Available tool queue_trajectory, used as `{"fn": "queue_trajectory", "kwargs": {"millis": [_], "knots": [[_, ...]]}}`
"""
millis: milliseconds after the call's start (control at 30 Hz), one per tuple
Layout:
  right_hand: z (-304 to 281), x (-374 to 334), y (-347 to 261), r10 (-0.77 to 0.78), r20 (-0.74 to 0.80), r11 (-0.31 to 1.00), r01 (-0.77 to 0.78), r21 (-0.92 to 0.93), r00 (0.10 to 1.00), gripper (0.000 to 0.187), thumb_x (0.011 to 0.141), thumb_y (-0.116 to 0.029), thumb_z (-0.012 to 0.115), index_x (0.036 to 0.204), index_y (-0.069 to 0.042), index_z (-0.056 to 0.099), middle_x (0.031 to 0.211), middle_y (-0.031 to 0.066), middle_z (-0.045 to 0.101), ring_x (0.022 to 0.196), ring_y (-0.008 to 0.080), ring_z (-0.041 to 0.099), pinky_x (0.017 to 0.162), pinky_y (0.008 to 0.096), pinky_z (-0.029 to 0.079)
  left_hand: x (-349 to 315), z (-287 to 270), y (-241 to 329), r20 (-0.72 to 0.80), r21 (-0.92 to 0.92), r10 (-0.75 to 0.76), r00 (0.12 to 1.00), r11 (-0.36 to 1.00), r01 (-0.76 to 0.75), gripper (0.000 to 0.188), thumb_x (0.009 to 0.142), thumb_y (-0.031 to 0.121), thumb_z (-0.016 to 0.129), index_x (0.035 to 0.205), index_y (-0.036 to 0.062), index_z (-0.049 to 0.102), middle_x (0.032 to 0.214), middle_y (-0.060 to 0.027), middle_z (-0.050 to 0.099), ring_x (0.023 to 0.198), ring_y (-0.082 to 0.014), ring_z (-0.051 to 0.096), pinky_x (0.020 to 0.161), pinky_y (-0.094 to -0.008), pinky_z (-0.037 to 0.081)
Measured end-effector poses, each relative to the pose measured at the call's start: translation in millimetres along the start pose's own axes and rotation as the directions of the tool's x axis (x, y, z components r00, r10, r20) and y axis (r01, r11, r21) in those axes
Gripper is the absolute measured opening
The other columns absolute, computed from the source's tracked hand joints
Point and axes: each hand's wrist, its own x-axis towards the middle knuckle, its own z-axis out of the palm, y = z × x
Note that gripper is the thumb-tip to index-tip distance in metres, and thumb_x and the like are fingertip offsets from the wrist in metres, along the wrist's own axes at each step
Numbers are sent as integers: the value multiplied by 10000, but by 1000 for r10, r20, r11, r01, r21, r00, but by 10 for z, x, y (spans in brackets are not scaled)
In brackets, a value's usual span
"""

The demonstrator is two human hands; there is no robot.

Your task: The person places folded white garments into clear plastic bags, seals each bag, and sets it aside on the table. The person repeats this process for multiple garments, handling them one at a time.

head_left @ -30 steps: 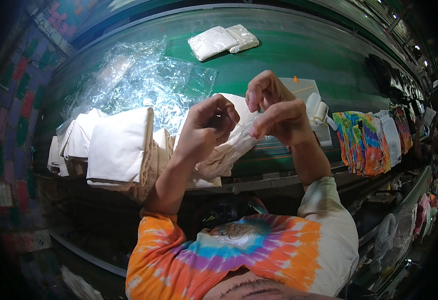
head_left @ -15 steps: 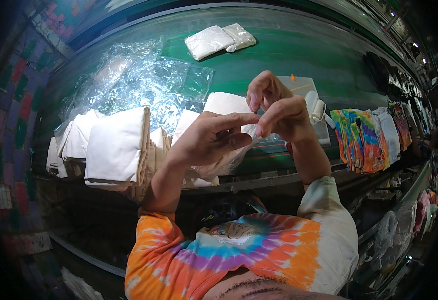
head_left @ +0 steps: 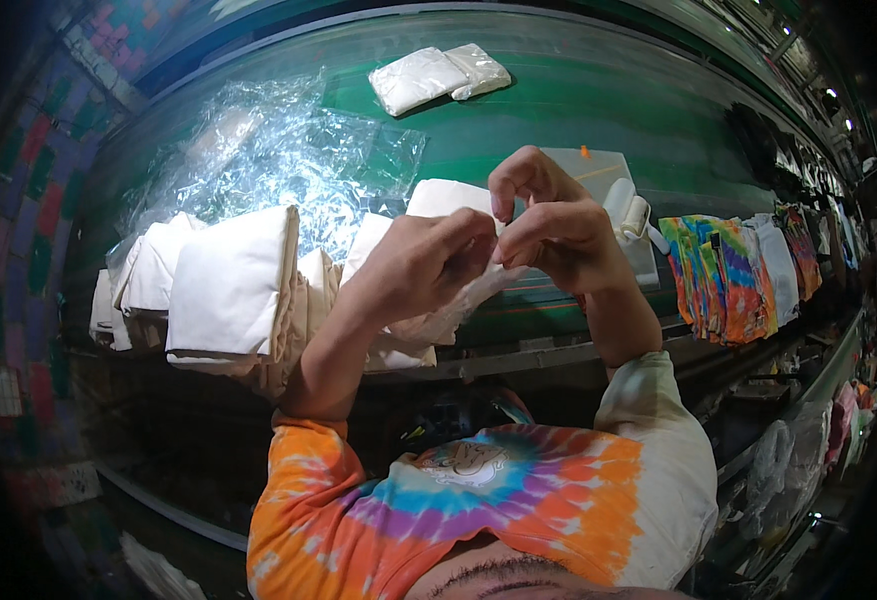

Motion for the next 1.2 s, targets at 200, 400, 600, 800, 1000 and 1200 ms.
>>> {"fn": "queue_trajectory", "kwargs": {"millis": [200,400,600,800,1000,1200], "knots": [[-47,-27,113,-89,46,992,93,-86,995,132,796,-108,831,913,-66,789,1063,114,509,1003,228,521,879,370,390,-119,27,-176,-159,253,64,985,967,-22,167,922,46,696,1071,43,619,747,-132,667,638,-319,701,566,-378,522],[-120,-217,124,-28,48,997,24,78,998,176,777,12,810,921,-64,743,1062,88,553,999,210,556,865,351,446,-158,-169,-478,-481,394,-27,876,886,244,46,1021,76,595,1041,34,595,691,-199,637,606,-352,682,550,-418,518],[-68,-201,304,62,-65,997,-65,-45,996,181,902,14,728,1057,-65,680,1078,73,602,986,187,594,854,333,485,-156,-206,-611,-353,559,-223,909,728,396,186,989,91,616,1165,31,624,884,-215,710,763,-377,725,651,-488,551],[26,-42,590,100,-114,992,-109,-70,988,195,951,82,639,1096,-44,674,1115,87,592,1094,206,605,940,356,507,-80,-262,-677,-324,628,-274,906,653,422,441,862,-14,656,1299,43,628,1190,-212,675,1038,-420,678,878,-493,544],[115,105,882,158,-268,987,-152,45,950,176,978,79,604,1081,-29,697,1159,86,589,1036,146,616,891,311,536,-113,-77,-641,-143,34,-147,979,988,153,394,840,-89,645,1225,-10,666,1109,-220,693,1086,-380,686,970,-469,518],[-47,169,1186,501,-225,862,-459,215,836,164,1039,-146,633,1048,8,688,1127,63,602,969,119,611,856,273,531,-83,90,-912,75,-291,-502,862,815,501,215,1036,146,636,1156,-30,664,847,-49,665,747,-115,611,715,-275,498]]}}
